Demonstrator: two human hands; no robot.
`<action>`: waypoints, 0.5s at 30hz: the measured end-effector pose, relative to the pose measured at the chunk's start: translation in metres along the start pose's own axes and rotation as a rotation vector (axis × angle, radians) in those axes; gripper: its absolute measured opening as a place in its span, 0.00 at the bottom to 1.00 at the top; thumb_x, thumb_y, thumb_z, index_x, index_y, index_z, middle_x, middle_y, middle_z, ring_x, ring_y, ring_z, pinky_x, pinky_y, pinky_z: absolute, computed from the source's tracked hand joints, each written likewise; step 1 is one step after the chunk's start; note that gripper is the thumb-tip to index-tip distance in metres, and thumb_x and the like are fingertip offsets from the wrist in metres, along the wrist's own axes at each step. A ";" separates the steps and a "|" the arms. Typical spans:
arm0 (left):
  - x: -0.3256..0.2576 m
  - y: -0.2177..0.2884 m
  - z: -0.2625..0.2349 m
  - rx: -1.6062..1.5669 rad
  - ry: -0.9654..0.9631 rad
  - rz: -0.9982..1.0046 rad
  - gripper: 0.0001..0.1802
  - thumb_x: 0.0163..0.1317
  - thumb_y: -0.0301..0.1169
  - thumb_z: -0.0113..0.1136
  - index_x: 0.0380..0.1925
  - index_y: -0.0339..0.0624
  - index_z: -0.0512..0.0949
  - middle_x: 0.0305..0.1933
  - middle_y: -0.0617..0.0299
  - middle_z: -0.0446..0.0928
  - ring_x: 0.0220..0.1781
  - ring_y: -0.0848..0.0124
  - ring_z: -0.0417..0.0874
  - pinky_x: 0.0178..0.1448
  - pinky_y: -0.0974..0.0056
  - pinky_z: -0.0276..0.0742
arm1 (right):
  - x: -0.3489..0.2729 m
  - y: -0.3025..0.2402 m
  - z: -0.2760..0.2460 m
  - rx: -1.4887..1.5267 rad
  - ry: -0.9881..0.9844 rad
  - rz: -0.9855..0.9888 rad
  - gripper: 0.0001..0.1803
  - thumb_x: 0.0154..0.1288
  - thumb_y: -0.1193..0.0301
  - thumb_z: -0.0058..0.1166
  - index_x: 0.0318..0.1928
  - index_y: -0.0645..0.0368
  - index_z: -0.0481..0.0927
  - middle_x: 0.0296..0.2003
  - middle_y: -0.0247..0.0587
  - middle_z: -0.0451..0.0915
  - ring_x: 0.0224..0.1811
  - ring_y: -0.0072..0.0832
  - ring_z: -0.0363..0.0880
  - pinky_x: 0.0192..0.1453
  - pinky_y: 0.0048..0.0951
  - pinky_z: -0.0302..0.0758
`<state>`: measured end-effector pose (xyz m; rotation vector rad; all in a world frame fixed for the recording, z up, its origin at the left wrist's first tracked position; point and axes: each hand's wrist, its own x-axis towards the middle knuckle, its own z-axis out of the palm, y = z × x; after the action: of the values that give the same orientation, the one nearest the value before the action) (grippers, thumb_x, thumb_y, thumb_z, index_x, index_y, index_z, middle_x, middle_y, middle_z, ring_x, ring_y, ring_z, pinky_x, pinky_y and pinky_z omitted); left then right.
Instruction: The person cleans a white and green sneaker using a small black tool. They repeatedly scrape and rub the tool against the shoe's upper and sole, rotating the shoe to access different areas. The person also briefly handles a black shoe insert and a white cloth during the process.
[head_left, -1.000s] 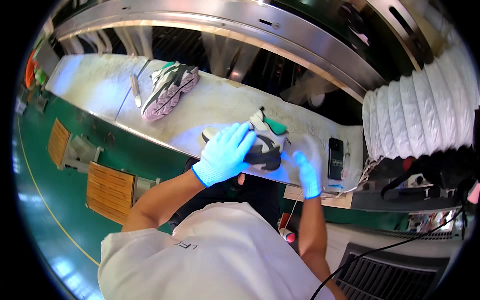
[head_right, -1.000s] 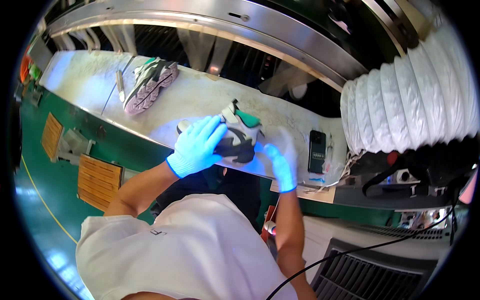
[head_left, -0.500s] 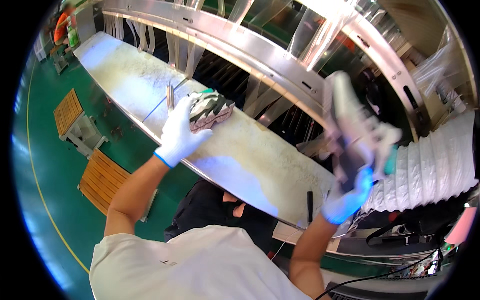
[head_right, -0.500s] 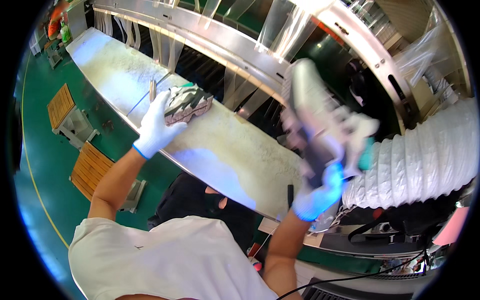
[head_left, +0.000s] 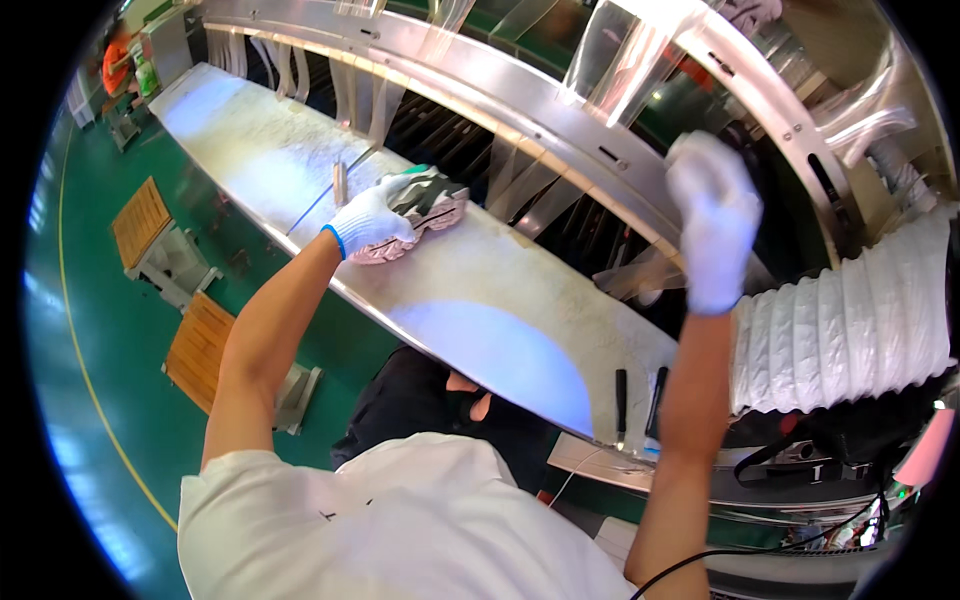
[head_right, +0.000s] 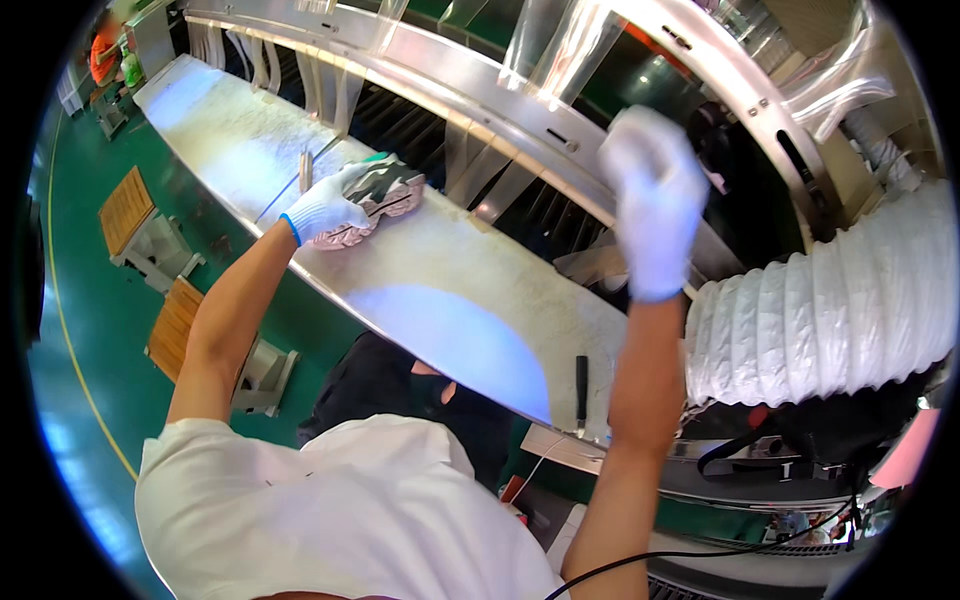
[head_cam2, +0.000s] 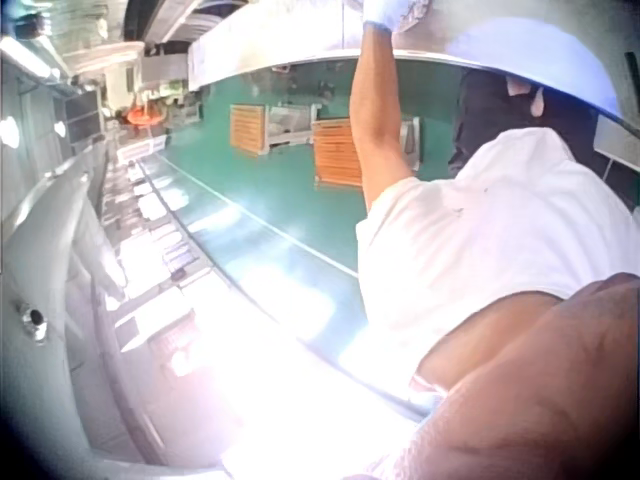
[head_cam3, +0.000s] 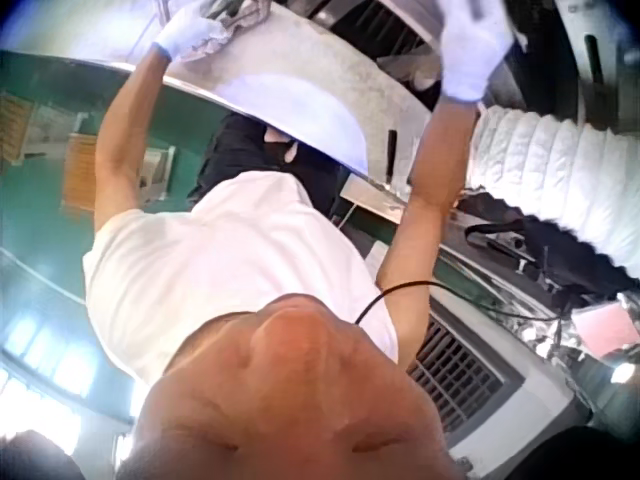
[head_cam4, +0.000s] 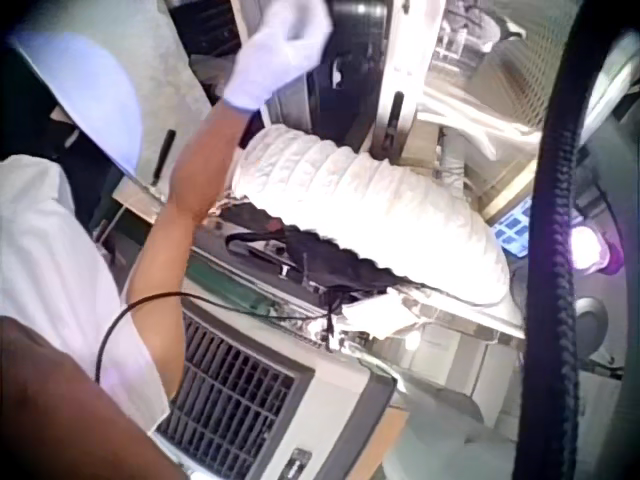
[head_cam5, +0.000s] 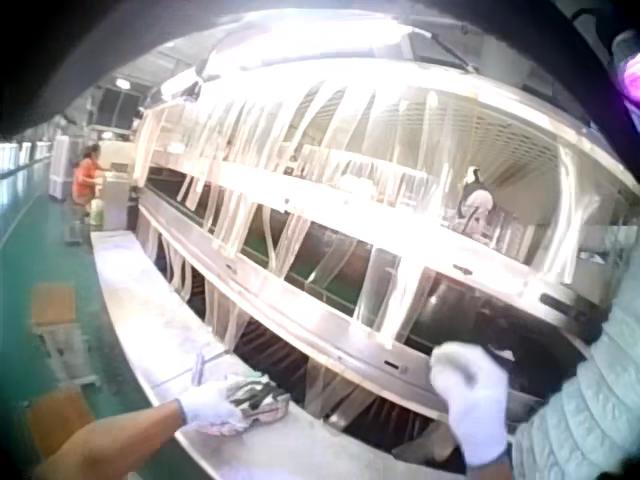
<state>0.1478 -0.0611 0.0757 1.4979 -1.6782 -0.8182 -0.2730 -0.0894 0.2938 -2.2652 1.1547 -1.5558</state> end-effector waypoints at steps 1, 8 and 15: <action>-0.012 0.022 0.008 -0.163 -0.064 0.056 0.56 0.51 0.27 0.80 0.84 0.45 0.70 0.69 0.49 0.84 0.68 0.59 0.85 0.74 0.60 0.79 | -0.052 0.015 0.008 0.087 -0.057 0.126 0.18 0.71 0.77 0.70 0.60 0.63 0.90 0.57 0.42 0.91 0.60 0.31 0.89 0.72 0.34 0.81; -0.081 0.117 0.127 0.343 -0.460 0.638 0.56 0.52 0.27 0.82 0.83 0.43 0.66 0.71 0.42 0.80 0.73 0.39 0.82 0.75 0.44 0.80 | -0.274 0.110 0.067 0.921 0.159 0.969 0.33 0.87 0.59 0.61 0.80 0.69 0.74 0.75 0.49 0.78 0.78 0.33 0.75 0.83 0.36 0.70; -0.063 0.139 0.176 0.444 -0.542 0.557 0.72 0.49 0.49 0.90 0.87 0.36 0.56 0.82 0.33 0.70 0.75 0.34 0.80 0.77 0.43 0.80 | -0.269 0.078 0.041 0.516 0.128 1.001 0.25 0.74 0.68 0.74 0.65 0.69 0.85 0.54 0.45 0.91 0.56 0.26 0.89 0.64 0.28 0.84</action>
<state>-0.0714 0.0164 0.0928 1.0074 -2.6584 -0.5877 -0.3207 0.0252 0.0395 -0.9896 1.3751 -1.3228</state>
